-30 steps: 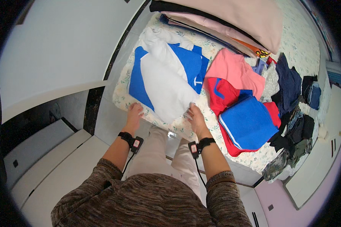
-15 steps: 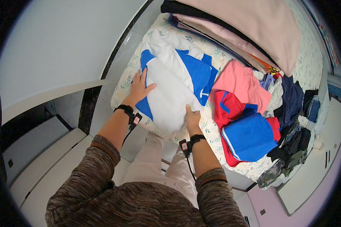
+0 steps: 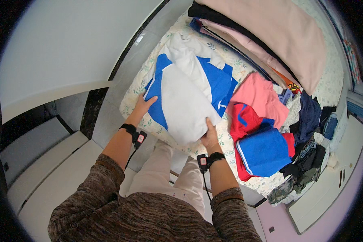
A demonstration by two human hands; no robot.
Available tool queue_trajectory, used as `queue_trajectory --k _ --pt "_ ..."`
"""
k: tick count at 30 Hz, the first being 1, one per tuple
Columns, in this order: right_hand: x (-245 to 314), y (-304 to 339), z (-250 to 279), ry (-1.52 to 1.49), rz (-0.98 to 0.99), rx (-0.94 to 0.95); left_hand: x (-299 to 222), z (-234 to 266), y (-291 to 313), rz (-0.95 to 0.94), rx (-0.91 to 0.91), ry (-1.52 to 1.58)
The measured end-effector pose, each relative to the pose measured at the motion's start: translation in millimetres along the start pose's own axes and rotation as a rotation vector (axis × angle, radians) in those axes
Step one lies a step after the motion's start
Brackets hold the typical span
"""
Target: The person folds several garments on a bed, including a pink hoodie, a blue and white jacket, and a red shirt. They smooth each item, fold sleeves and sides, and stack the folded clothes. The person also opens a wardrobe, places folded clothes inside, and closes the wardrobe.
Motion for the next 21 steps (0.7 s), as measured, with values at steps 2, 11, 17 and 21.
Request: queue_trajectory --k 2,11,17,21 --pt "-17 14 -7 -0.006 -0.137 -0.019 3 -7 9 0.078 0.215 0.109" --pt "23 96 -38 0.229 -0.062 0.065 42 25 68 0.397 0.582 0.409" --pt "39 115 -68 0.348 -0.053 0.186 58 56 127 0.293 0.447 0.549" --pt "92 85 -98 0.459 0.124 0.232 -5 49 120 0.103 0.483 0.683"
Point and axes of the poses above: each hand's wrist, its own y-axis away from the middle knuckle, its own z-axis out of the back of the hand, x = y × z, the point moved 7 cm from there along -y, towards the middle knuckle, and after that the axes turned 12 degrees about z, right-handed, at the moved point
